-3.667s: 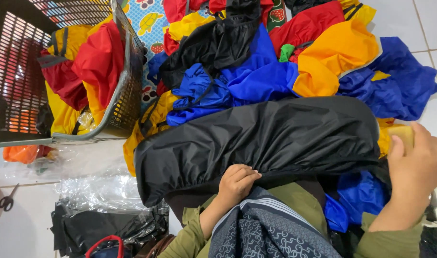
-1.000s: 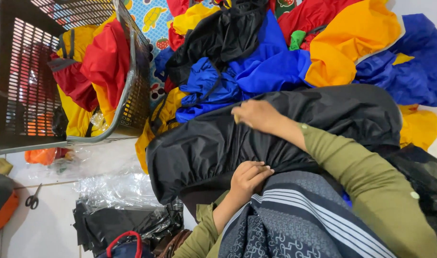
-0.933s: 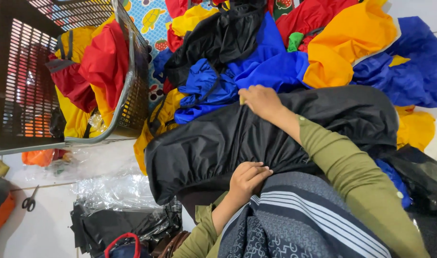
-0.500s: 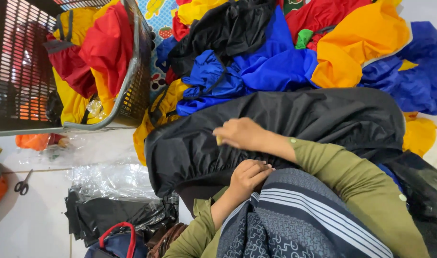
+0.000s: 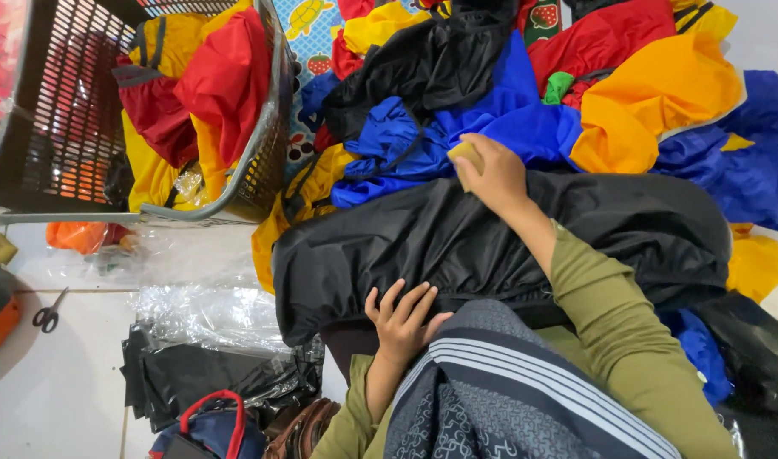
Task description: Folding a fabric cover and placing it into a plastic bag
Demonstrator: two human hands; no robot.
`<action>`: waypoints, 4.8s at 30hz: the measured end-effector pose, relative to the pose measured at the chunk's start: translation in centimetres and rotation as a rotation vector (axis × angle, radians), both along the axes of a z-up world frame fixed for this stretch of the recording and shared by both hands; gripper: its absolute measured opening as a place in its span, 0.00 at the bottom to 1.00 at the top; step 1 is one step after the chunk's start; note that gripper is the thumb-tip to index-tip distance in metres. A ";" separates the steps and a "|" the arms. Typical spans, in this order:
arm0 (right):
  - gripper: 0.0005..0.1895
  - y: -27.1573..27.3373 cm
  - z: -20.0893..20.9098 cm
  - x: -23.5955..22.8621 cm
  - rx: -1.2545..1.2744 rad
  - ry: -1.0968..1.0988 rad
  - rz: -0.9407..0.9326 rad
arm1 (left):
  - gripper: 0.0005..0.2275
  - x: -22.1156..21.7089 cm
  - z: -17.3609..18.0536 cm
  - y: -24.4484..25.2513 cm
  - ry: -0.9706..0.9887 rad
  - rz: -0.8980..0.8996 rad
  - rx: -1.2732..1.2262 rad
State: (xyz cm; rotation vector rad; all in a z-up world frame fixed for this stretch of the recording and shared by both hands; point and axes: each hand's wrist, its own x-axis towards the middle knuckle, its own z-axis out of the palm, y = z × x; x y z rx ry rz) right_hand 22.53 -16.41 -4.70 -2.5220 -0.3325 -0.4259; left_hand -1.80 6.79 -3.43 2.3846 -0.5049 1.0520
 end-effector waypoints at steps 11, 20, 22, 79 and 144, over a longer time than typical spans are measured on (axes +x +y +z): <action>0.12 14.2 2.5 -7.7 -0.007 -0.279 0.729 | 0.15 0.7 -1.9 0.3 -0.003 -0.061 -0.064; 0.19 12.1 3.8 -4.6 0.079 -0.139 0.297 | 0.14 0.7 -2.8 0.5 0.022 -0.084 -0.089; 0.18 14.9 6.8 -8.7 0.236 -0.159 0.443 | 0.14 0.5 -3.7 0.4 0.033 -0.082 -0.091; 0.19 -9.7 8.0 -20.2 -0.046 -0.204 -0.097 | 0.29 -1.3 1.8 16.2 0.168 0.684 -1.828; 0.22 -18.9 10.7 -30.2 0.169 0.238 -0.957 | 0.26 2.1 6.5 -3.4 0.324 -0.389 0.097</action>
